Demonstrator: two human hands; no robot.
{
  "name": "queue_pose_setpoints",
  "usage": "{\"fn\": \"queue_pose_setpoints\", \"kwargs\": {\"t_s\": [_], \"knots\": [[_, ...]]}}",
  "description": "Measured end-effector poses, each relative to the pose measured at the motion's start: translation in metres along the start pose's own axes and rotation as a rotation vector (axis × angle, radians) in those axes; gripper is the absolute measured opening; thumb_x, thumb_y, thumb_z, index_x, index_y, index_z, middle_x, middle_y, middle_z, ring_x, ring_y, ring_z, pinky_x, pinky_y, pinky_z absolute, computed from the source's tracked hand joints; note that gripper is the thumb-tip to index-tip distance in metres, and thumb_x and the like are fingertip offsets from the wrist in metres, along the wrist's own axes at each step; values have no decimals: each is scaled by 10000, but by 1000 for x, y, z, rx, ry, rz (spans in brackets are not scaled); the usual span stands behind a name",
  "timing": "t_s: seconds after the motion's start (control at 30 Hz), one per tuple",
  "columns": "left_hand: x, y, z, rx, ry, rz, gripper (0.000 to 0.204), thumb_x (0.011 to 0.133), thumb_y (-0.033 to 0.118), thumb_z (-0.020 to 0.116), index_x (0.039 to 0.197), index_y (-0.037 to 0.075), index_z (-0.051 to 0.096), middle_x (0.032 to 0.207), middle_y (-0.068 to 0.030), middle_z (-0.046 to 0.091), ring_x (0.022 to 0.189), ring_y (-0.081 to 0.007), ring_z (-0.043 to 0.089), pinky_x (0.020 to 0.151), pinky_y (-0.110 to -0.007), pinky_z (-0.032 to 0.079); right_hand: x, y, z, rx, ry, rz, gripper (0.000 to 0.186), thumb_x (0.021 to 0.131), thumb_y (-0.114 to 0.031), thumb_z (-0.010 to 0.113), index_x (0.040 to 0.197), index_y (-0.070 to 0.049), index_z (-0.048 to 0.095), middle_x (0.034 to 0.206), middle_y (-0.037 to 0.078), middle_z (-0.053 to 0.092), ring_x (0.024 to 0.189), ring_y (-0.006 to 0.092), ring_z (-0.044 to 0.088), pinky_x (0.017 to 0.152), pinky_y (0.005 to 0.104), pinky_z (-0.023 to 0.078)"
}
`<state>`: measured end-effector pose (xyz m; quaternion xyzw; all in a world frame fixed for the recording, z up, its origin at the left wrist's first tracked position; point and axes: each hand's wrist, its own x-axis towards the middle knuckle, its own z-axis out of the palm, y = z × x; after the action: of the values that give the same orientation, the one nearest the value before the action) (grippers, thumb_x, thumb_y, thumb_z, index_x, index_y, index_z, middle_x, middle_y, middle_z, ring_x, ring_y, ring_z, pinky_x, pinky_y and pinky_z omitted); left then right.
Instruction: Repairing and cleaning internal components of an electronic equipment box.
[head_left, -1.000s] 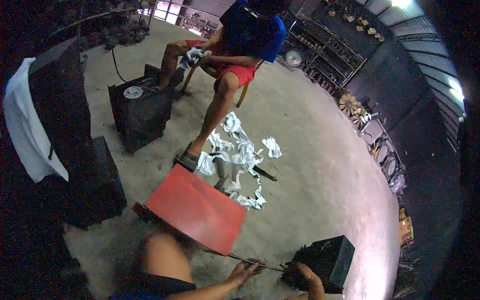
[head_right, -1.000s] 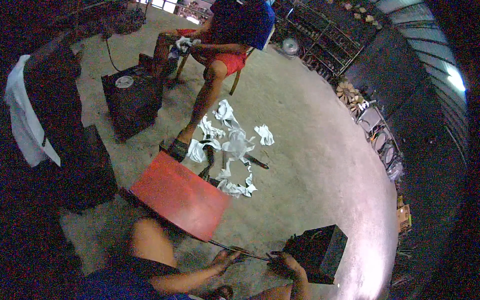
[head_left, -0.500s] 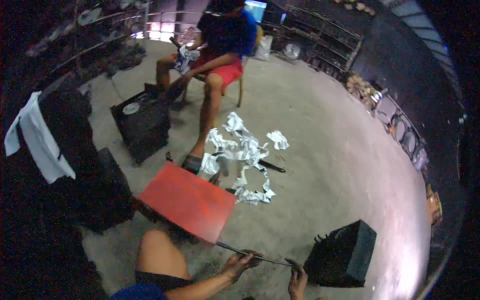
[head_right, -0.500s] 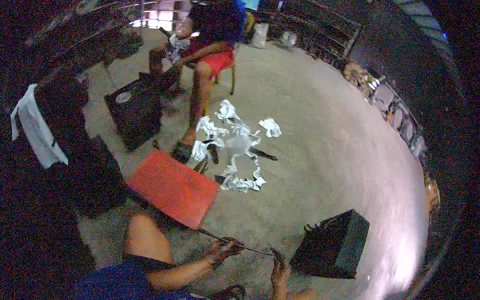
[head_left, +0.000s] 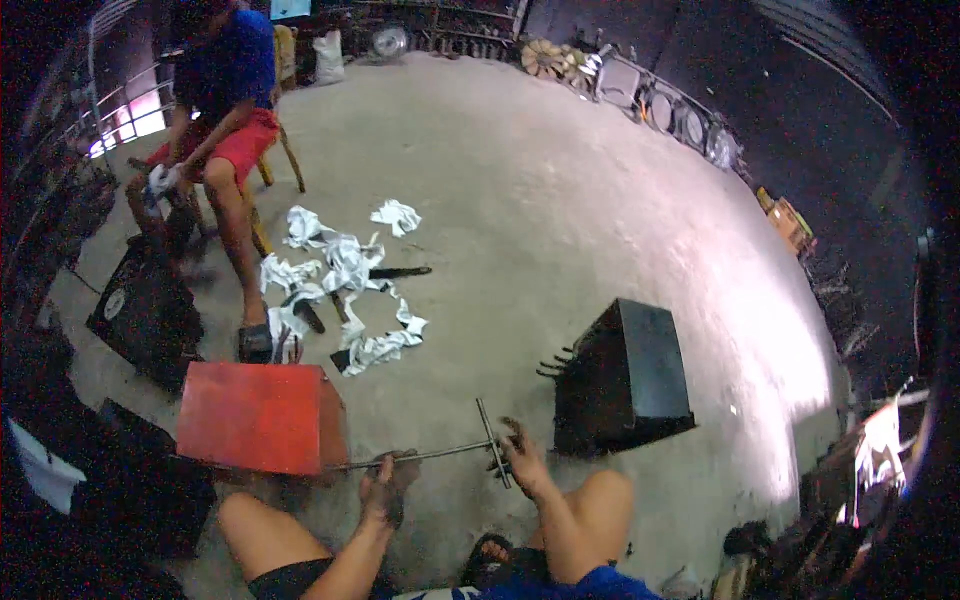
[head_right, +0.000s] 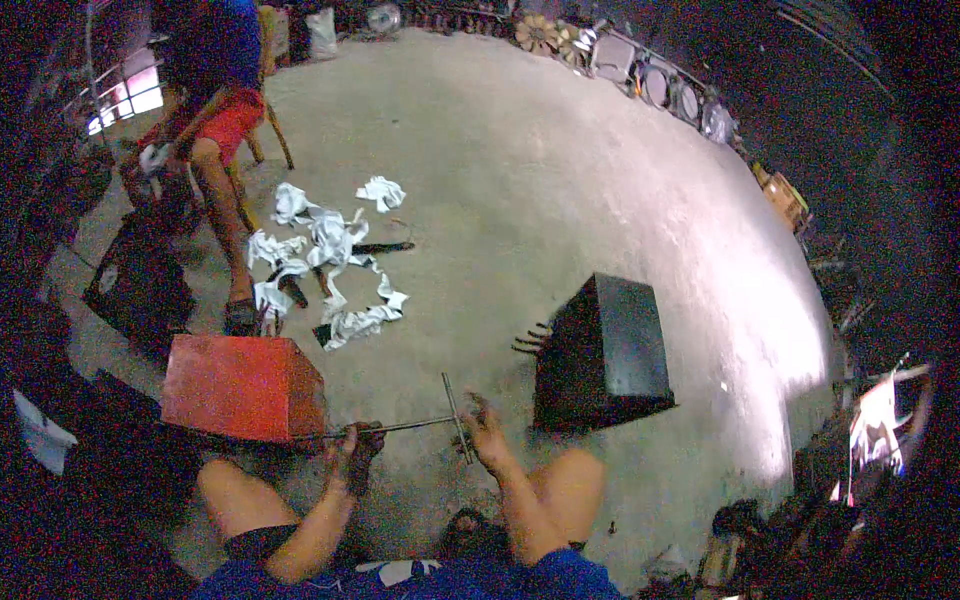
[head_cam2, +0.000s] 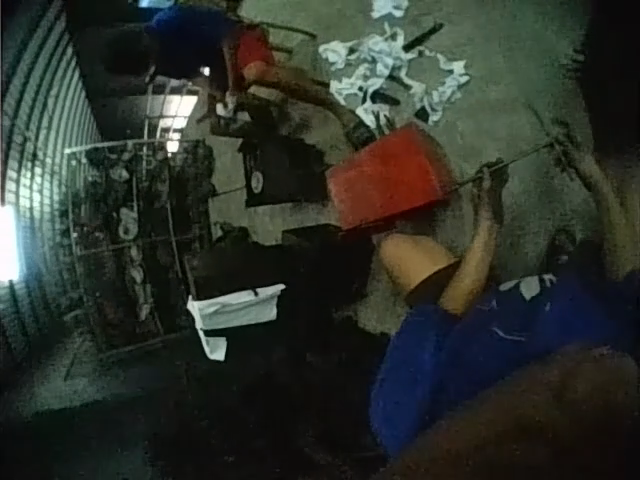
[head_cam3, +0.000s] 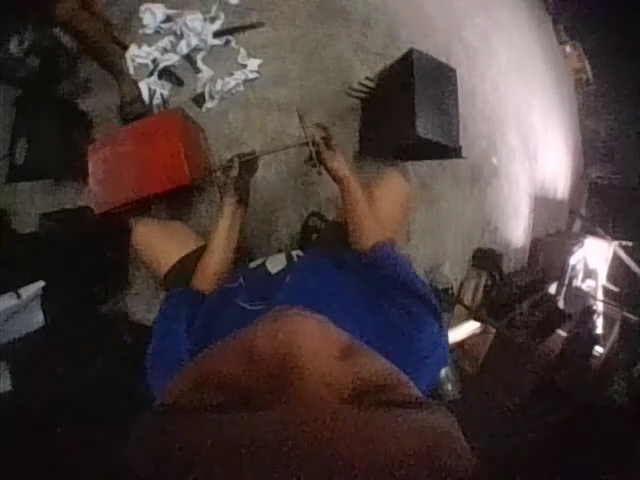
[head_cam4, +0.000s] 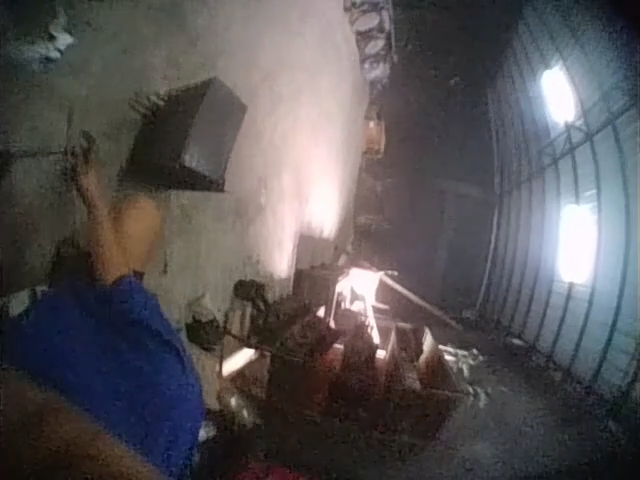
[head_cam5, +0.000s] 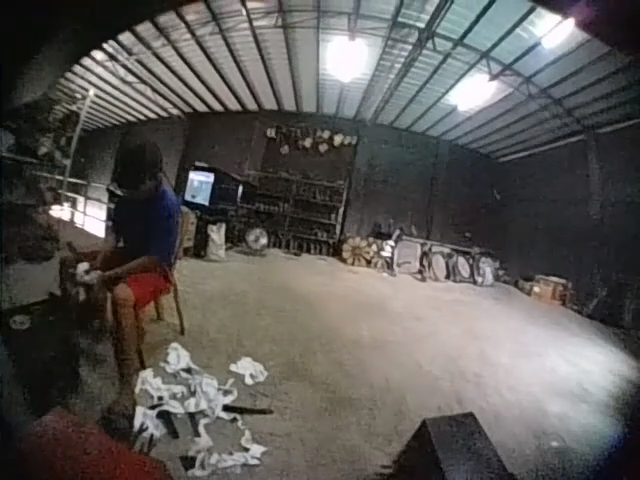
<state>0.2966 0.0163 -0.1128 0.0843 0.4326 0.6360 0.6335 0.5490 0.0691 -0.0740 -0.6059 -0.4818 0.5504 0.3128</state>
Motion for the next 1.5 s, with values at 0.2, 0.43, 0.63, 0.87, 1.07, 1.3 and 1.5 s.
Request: {"fn": "queue_pose_setpoints", "kwargs": {"t_s": [0.2, 0.43, 0.63, 0.87, 1.07, 1.3, 1.5], "knots": [[-23, 10, 19, -56, 46, 28, 222, 913, 224, 593, 992, 17, 593, 1014, -172, 649, 910, -309, 645, 827, -425, 533, -15, -1, -11, -776, 6, -638, 575, 825, -66, 616, 1366, -144, 438, 1406, 117, 427, 1221, 299, 477, 926, 389, 451], [-26, 16, 21, -2, 19, 35, 350, 900, 305, 592, 1012, -27, 590, 1010, -170, 652, 885, -267, 640, 841, -392, 510, -11, -18, -11, -1024, 18, -741, 628, 749, -185, 718, 1334, -171, 489, 1383, 61, 469, 1278, 290, 433, 960, 444, 399], [-16, -6, 11, 83, 41, 105, 278, 931, 274, 551, 983, 3, 582, 975, -146, 657, 858, -253, 649, 807, -396, 531, -6, -11, -18, -969, 10, -877, 525, 707, -132, 739, 1210, -131, 587, 1234, 68, 598, 1196, 288, 519, 923, 437, 417], [-11, -13, 12, -5, 172, 92, 257, 945, 267, 535, 953, 14, 577, 939, -134, 657, 809, -256, 663, 763, -386, 552, -5, -29, -17, -782, -85, -360, 190, 869, -168, 611, 988, -40, 684, 806, 171, 673, 744, 323, 655, 667, 379, 497], [-31, 6, 17, -83, 55, 137, 294, 944, 303, 533, 970, 13, 573, 932, -143, 660, 845, -236, 654, 780, -374, 540, -11, -5, -7, -701, -40, -534, 238, 922, -215, 515, 929, -28, 663, 767, 179, 643, 683, 320, 596, 595, 390, 434], [-42, 15, 34, -17, 108, 48, 316, 944, 327, 537, 987, 18, 586, 952, -117, 667, 859, -200, 638, 789, -337, 501, -15, 65, -16, -595, 176, -691, 372, 950, -305, 438, 1118, 9, 546, 771, 131, 594, 650, 248, 551, 602, 365, 431], [-41, 18, 24, -20, 115, 52, 325, 969, 333, 484, 987, 29, 596, 954, -94, 664, 883, -189, 631, 809, -337, 497, -4, 51, 9, -49, 45, -221, 441, 996, -401, 331, 813, -44, 515, 673, 92, 555, 574, 219, 553, 561, 368, 481]]}}
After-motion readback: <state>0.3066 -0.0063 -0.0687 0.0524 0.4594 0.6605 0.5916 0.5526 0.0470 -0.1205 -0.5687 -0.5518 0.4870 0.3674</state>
